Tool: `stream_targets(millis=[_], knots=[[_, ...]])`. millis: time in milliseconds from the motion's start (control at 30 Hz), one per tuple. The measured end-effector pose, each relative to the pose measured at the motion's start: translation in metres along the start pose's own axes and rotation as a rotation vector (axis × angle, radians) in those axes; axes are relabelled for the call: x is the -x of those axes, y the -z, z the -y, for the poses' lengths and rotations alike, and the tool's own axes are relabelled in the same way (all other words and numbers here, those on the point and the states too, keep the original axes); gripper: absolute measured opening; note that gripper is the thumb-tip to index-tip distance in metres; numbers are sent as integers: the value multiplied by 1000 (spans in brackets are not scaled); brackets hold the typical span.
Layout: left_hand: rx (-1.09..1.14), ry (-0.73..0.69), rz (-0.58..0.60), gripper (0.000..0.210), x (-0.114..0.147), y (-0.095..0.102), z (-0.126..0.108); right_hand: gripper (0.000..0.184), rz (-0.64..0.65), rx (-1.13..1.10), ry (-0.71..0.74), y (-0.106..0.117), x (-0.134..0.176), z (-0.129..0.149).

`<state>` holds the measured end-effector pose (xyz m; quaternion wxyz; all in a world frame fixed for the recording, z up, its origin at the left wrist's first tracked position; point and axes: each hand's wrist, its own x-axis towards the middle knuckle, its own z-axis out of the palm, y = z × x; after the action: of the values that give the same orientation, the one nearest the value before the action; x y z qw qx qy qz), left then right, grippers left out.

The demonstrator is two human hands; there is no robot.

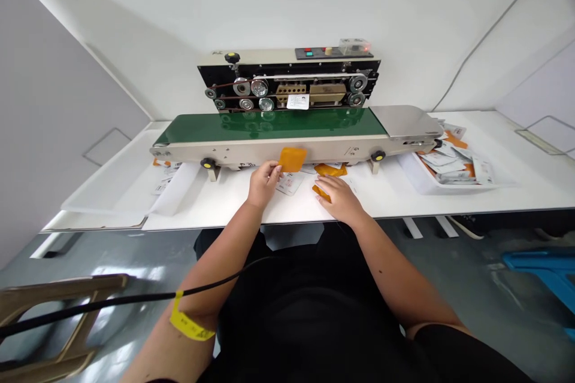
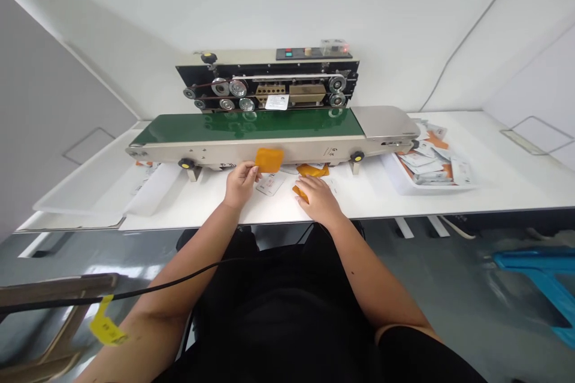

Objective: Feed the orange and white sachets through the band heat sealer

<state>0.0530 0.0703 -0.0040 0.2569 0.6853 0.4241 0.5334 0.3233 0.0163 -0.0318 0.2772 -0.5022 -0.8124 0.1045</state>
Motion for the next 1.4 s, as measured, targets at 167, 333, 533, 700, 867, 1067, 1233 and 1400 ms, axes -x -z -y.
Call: stream_targets(millis=[167, 333, 533, 700, 867, 1067, 1233, 1400], knots=[[249, 96, 70, 35, -2, -6, 4, 48, 8, 13, -10, 0, 0, 2], [371, 107, 128, 40, -3, -8, 1, 46, 6, -4, -36, 2, -1, 4], [374, 92, 149, 39, -3, -10, 3, 43, -115, -161, -113, 8, 0, 12], [55, -153, 69, 8, -3, -6, 8, 58, -93, -757, -300, 17, -2, 31], [-139, -288, 97, 13, -2, -3, 6, 68, 108, -1115, -503, 19, -18, 51], [-195, -209, 130, 20, -1, -4, 5, 42, -78, -1001, -506, 53, -52, 26], [-227, -195, 239, 24, -2, -6, 1, 13, -671, -951, -507, 151, -105, -51], [-331, -185, 265, 22, -4, -5, -2, 16, -648, -946, -678, 194, -150, -85]])
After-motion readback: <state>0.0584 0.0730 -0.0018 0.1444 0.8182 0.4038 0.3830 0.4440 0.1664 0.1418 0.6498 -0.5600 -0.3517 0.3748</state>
